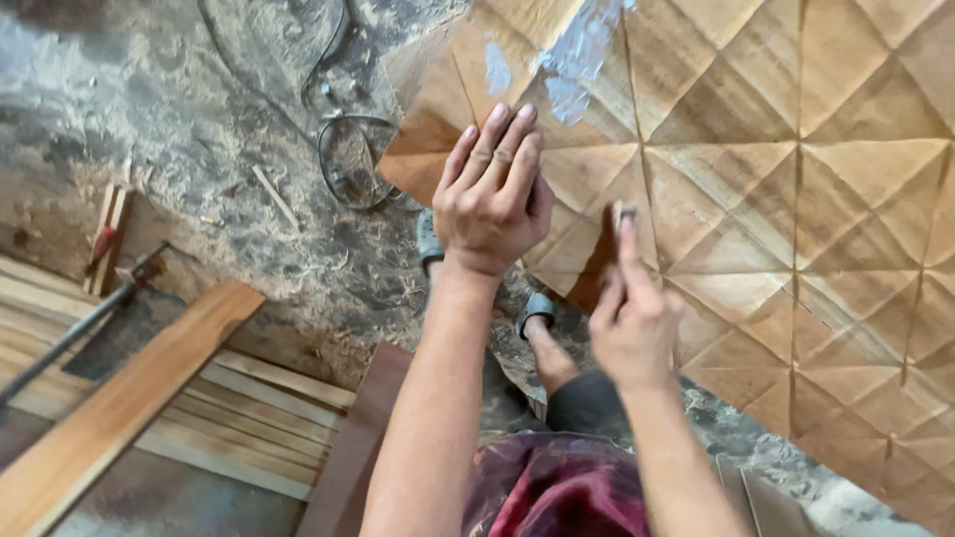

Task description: The person sands a large wooden panel with a geometric triangular pattern using a sanding block. They systematically move across the surface, smoothing the raised edges and flat faces of the design.

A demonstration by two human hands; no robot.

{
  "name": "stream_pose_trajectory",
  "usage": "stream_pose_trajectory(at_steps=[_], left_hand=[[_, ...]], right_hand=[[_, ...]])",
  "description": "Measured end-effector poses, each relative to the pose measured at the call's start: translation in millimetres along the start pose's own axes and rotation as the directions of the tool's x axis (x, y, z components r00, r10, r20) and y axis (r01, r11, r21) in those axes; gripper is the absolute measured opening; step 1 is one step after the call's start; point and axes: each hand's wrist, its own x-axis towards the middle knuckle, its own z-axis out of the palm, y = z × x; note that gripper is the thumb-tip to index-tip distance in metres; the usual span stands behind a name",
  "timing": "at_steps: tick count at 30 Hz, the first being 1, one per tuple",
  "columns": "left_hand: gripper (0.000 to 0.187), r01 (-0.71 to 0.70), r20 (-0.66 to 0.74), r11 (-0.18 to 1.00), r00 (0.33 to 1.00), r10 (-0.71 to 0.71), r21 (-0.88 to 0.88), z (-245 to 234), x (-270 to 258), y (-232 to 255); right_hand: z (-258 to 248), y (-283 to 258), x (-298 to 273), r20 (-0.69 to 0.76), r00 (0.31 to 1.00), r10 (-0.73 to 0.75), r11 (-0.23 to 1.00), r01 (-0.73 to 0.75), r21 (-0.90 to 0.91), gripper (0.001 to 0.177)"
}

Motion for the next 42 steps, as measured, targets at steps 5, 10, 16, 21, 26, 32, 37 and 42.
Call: stream_pose_trajectory(at_steps=[5,10,16,21,26,32,37,42], left_hand=[[0.029,0.010,0.010,1.000,1.000,-0.010,-0.016,-1,2,-1],[0.034,-0.014,0.069,1.000,0.998,0.015,-0.010,-6,4,-2],[0.036,-0.037,0.155,0.999,0.987,0.035,0.007,-7,-2,-4],[0.036,-0.084,0.121,0.996,0.990,0.078,0.040,-5,13,-2],[0.035,-0.091,0.195,0.995,0.977,0.082,0.037,-7,1,-5],[0.029,-0.183,0.147,0.975,0.975,0.164,0.127,5,1,-14],[0.028,-0.192,0.139,0.973,0.975,0.174,0.127,3,4,-5],[0.028,-0.178,0.176,0.979,0.972,0.158,0.099,-2,7,-2]], right_hand=[[13,-19,26,-0.143,0.990,0.000,0.996,0.012,0.083,0.044],[20,-62,13,-0.182,0.974,0.134,0.987,-0.114,0.116,0.044],[35,-55,40,-0.205,0.885,0.419,0.902,-0.379,0.208,0.037],[38,-62,39,-0.256,0.949,0.183,0.965,-0.124,0.232,0.042],[41,-58,35,-0.226,0.892,0.392,0.918,-0.363,0.162,0.045],[35,-62,48,-0.253,0.872,0.419,0.908,-0.394,0.145,0.050],[31,-63,24,-0.260,0.889,0.378,0.926,-0.364,0.102,0.051],[42,-49,39,-0.321,0.867,0.381,0.922,-0.381,0.067,0.042]])
